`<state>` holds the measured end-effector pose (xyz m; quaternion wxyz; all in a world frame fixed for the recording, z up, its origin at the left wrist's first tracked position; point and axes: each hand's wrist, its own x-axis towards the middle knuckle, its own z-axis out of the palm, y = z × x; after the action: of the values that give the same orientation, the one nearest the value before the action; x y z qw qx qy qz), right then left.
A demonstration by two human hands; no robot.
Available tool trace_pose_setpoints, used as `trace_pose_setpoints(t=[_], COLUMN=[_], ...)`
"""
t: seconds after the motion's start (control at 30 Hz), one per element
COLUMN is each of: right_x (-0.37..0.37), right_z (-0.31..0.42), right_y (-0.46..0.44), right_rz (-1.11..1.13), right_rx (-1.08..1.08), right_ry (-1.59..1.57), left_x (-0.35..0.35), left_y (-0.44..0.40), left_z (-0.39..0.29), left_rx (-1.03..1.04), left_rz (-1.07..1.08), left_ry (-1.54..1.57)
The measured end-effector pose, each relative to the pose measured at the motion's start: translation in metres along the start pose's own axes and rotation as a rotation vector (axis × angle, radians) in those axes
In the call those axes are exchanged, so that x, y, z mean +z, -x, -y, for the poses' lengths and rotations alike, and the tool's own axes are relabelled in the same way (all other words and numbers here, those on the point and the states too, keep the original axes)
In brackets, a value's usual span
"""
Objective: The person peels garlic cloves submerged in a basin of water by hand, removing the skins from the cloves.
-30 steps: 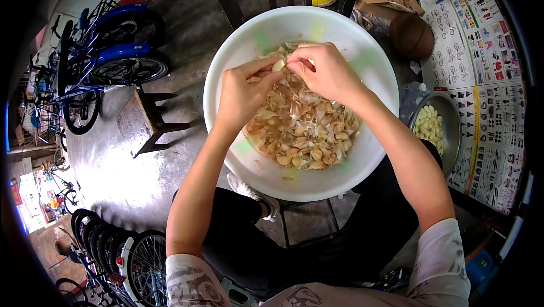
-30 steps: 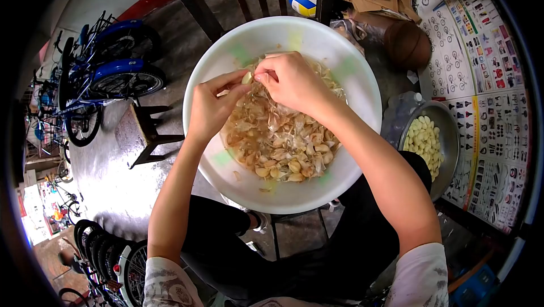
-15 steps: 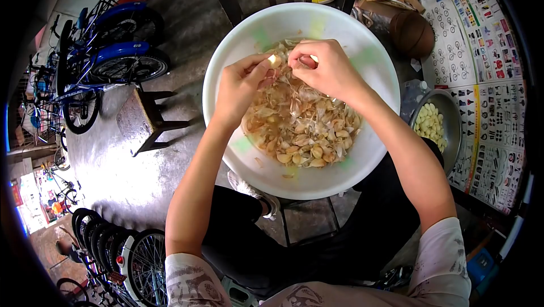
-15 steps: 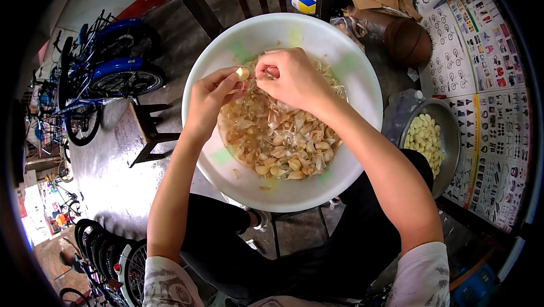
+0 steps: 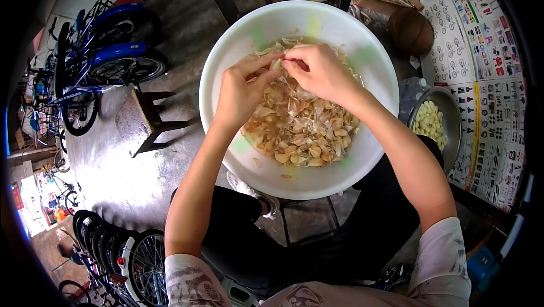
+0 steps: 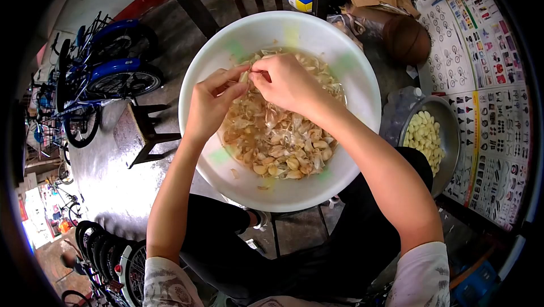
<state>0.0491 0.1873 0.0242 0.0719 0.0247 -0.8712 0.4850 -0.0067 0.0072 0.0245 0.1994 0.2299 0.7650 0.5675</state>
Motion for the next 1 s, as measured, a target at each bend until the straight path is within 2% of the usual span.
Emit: trace_pose_setpoints(t=[0.2, 0.3, 0.37, 0.4, 0.47, 0.57, 0.63, 0.7, 0.73, 0.77, 0.8, 0.83, 0.87, 0.9, 0.93, 0.97, 1.0], right_x=[0.001, 0.003, 0.001, 0.001, 0.001, -0.001, -0.001, 0.001, 0.001, 0.002, 0.001, -0.001, -0.004, -0.006, -0.006, -0.004, -0.004], right_z=[-0.005, -0.001, 0.004, 0.005, 0.002, -0.010, -0.015, -0.016, -0.015, -0.014, -0.014, -0.014, -0.016, -0.017, -0.021, -0.027, -0.027], right_y=[0.002, 0.000, 0.000, 0.000, -0.001, -0.005, -0.001, 0.006, 0.006, 0.005, 0.005, 0.003, -0.001, -0.004, -0.005, -0.005, -0.007], right_rz=[0.016, -0.007, 0.018, 0.044, 0.053, 0.118, 0.169, 0.119, 0.119, 0.224, 0.328, 0.327, 0.383, 0.436, 0.439, 0.457, 0.470], right_rx=[-0.154, -0.081, -0.022, 0.038, 0.100, 0.182, 0.203, 0.101, 0.101, 0.223, 0.346, 0.345, 0.439, 0.526, 0.525, 0.561, 0.593], right_ry=[0.172, 0.126, 0.111, 0.095, -0.010, -0.145, -0.172, 0.645, 0.645, 0.660, 0.672, 0.673, 0.385, 0.093, 0.093, -0.116, -0.323], left_x=[-0.002, 0.000, 0.000, -0.001, -0.003, -0.009, -0.011, -0.012, -0.012, -0.012, -0.014, -0.017, -0.021, -0.025, -0.027, -0.029, -0.023], left_y=[0.001, 0.001, -0.001, -0.001, -0.002, -0.005, -0.006, -0.007, -0.006, -0.006, -0.007, -0.009, -0.012, -0.016, -0.022, -0.025, -0.024], left_z=[-0.001, 0.001, -0.003, -0.006, -0.011, 0.002, 0.001, -0.001, -0.003, -0.003, -0.001, 0.005, 0.012, 0.022, 0.031, 0.039, 0.030], left_rx=[0.002, 0.019, -0.161, -0.160, -0.366, -0.338, -0.349, -0.358, -0.358, -0.358, -0.357, -0.459, -0.561, -0.562, -0.550, -0.534, -0.504], left_rz=[0.066, 0.071, 0.012, 0.013, -0.132, -0.116, -0.106, -0.096, -0.076, -0.054, -0.052, 0.013, 0.078, 0.074, 0.174, 0.272, 0.191], left_ry=[-0.141, -0.100, 0.150, 0.150, 0.745, 0.898, 0.861, 0.823, 0.701, 0.579, 0.580, 0.738, 0.895, 0.895, 0.722, 0.548, 0.146])
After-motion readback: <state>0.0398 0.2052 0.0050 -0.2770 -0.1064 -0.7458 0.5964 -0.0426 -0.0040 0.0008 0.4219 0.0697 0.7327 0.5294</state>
